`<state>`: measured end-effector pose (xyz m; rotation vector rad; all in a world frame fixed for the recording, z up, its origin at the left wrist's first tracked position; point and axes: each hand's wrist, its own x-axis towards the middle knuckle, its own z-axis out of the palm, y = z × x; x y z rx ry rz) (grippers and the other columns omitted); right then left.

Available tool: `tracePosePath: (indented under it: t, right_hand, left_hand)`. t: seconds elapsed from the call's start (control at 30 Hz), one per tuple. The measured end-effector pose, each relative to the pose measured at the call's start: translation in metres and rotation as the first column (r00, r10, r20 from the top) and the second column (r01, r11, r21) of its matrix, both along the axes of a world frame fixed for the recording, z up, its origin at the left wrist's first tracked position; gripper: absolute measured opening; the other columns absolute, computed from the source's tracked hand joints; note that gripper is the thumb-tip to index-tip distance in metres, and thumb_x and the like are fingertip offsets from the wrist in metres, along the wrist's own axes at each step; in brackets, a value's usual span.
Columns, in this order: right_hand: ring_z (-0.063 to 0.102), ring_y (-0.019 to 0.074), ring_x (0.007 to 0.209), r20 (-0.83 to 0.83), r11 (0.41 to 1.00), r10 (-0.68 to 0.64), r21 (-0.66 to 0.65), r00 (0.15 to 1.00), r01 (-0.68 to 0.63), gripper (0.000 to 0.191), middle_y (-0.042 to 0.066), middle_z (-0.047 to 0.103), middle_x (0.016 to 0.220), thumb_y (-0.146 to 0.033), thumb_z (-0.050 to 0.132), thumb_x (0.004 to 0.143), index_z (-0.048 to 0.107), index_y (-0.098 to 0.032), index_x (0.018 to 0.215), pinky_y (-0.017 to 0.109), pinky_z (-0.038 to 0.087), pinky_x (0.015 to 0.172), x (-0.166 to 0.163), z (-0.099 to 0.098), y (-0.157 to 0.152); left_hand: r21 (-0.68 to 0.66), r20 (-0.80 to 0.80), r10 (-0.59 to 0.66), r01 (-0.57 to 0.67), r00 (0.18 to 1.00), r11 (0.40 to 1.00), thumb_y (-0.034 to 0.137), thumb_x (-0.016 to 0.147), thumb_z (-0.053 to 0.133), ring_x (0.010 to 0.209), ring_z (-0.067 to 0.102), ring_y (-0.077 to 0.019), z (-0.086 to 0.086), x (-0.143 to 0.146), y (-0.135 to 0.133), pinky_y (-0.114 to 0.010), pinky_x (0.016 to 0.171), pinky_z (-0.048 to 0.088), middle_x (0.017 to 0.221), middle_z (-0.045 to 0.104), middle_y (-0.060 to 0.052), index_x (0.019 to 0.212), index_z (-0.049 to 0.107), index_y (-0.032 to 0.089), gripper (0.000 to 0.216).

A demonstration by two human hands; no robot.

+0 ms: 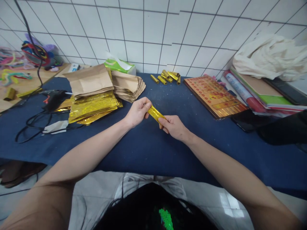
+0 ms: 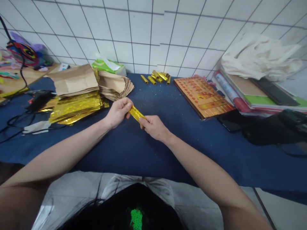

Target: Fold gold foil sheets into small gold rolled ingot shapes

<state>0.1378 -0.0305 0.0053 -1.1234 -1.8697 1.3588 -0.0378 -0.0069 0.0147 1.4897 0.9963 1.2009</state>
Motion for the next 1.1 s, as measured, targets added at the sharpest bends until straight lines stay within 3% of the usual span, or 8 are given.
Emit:
tracePosePath:
  t: [0.2, 0.33, 0.47, 0.6, 0.7, 0.8, 0.93, 1.1]
  right_hand:
    - [0.032, 0.0054, 0.043, 0.105, 0.976, -0.039, 0.217, 0.994, 0.015, 0.038, -0.006, 0.037, 0.047, -0.044, 0.044, 0.086, 0.05, -0.016, 0.06, 0.022, 0.025, 0.045, -0.001, 0.003, -0.003]
    - [0.031, 0.0052, 0.04, 0.005, 0.993, -0.01, 0.117, 1.0, 0.009, 0.039, -0.007, 0.036, 0.045, -0.046, 0.044, 0.086, 0.049, -0.017, 0.06, 0.022, 0.023, 0.043, -0.002, -0.001, -0.003]
    - [0.03, 0.005, 0.037, -0.161, 0.995, -0.1, -0.039, 0.982, 0.095, 0.039, -0.006, 0.037, 0.043, -0.047, 0.051, 0.081, 0.048, -0.018, 0.055, 0.022, 0.02, 0.039, 0.004, -0.001, 0.008]
    - [0.028, 0.0043, 0.037, -0.253, 0.954, -0.29, 0.001, 0.923, 0.299, 0.039, -0.006, 0.037, 0.042, -0.047, 0.059, 0.075, 0.045, -0.018, 0.052, 0.023, 0.018, 0.037, 0.015, 0.005, 0.023]
    - [0.026, 0.0043, 0.038, -0.207, 0.957, -0.264, 0.064, 0.942, 0.282, 0.043, -0.007, 0.033, 0.042, -0.051, 0.057, 0.077, 0.043, -0.019, 0.052, 0.023, 0.017, 0.039, 0.019, 0.004, 0.027]
    - [0.027, 0.0048, 0.042, -0.107, 0.966, -0.192, 0.154, 0.975, 0.207, 0.044, -0.007, 0.033, 0.045, -0.054, 0.054, 0.078, 0.046, -0.018, 0.055, 0.023, 0.018, 0.041, 0.02, 0.0, 0.025]
    - [0.027, 0.0048, 0.043, -0.079, 0.968, -0.169, 0.174, 0.982, 0.181, 0.044, -0.007, 0.035, 0.046, -0.056, 0.054, 0.078, 0.049, -0.017, 0.058, 0.023, 0.018, 0.041, 0.018, 0.002, 0.021]
    - [0.026, 0.0038, 0.036, -0.22, 0.995, -0.082, -0.065, 0.972, 0.069, 0.048, -0.008, 0.036, 0.04, -0.062, 0.058, 0.07, 0.048, -0.018, 0.055, 0.022, 0.016, 0.036, 0.009, 0.0, 0.015]
  left_hand:
    - [0.0, 0.041, 0.069, -0.069, 0.997, 0.998, 0.03, 0.086, 0.05, 0.032, 0.031, -0.0025, -0.003, 0.003, -0.002, -0.016, 0.037, 0.021, 0.038, 0.04, 0.008, 0.065, 0.046, 0.016, 0.025]
    - [-0.061, -0.006, 0.038, -0.038, 0.999, 0.997, 0.029, 0.087, 0.047, 0.032, 0.032, -0.0025, 0.002, 0.002, -0.003, -0.015, 0.037, 0.022, 0.037, 0.042, 0.008, 0.066, 0.046, 0.016, 0.025]
    - [-0.166, -0.057, -0.106, 0.096, 0.993, 0.982, 0.033, 0.087, 0.047, 0.029, 0.033, -0.0027, 0.005, 0.0, -0.005, -0.014, 0.035, 0.024, 0.035, 0.046, 0.007, 0.066, 0.042, 0.017, 0.027]
    - [-0.275, -0.087, -0.331, 0.297, 0.939, 0.914, 0.032, 0.081, 0.056, 0.03, 0.04, -0.004, 0.003, 0.004, -0.011, -0.014, 0.035, 0.029, 0.038, 0.053, 0.004, 0.069, 0.045, 0.016, 0.023]
    - [-0.381, -0.117, -0.497, 0.423, 0.86, 0.822, 0.025, 0.079, 0.058, 0.035, 0.048, -0.0062, 0.002, 0.007, -0.016, -0.015, 0.037, 0.035, 0.044, 0.057, 0.002, 0.071, 0.047, 0.015, 0.016]
    - [-0.438, -0.129, -0.562, 0.462, 0.817, 0.771, 0.019, 0.077, 0.058, 0.044, 0.056, -0.0087, 0.004, 0.01, -0.02, -0.017, 0.042, 0.039, 0.054, 0.063, -0.001, 0.073, 0.048, 0.014, 0.011]
    - [-0.397, -0.108, -0.525, 0.448, 0.844, 0.801, 0.02, 0.081, 0.051, 0.039, 0.049, -0.0064, 0.004, 0.013, -0.023, -0.016, 0.04, 0.037, 0.048, 0.057, 0.002, 0.075, 0.049, 0.013, 0.009]
    - [-0.305, -0.054, -0.431, 0.396, 0.901, 0.866, 0.021, 0.084, 0.047, 0.034, 0.039, -0.0034, -0.001, 0.017, -0.024, -0.014, 0.038, 0.033, 0.042, 0.049, 0.006, 0.073, 0.047, 0.014, 0.013]
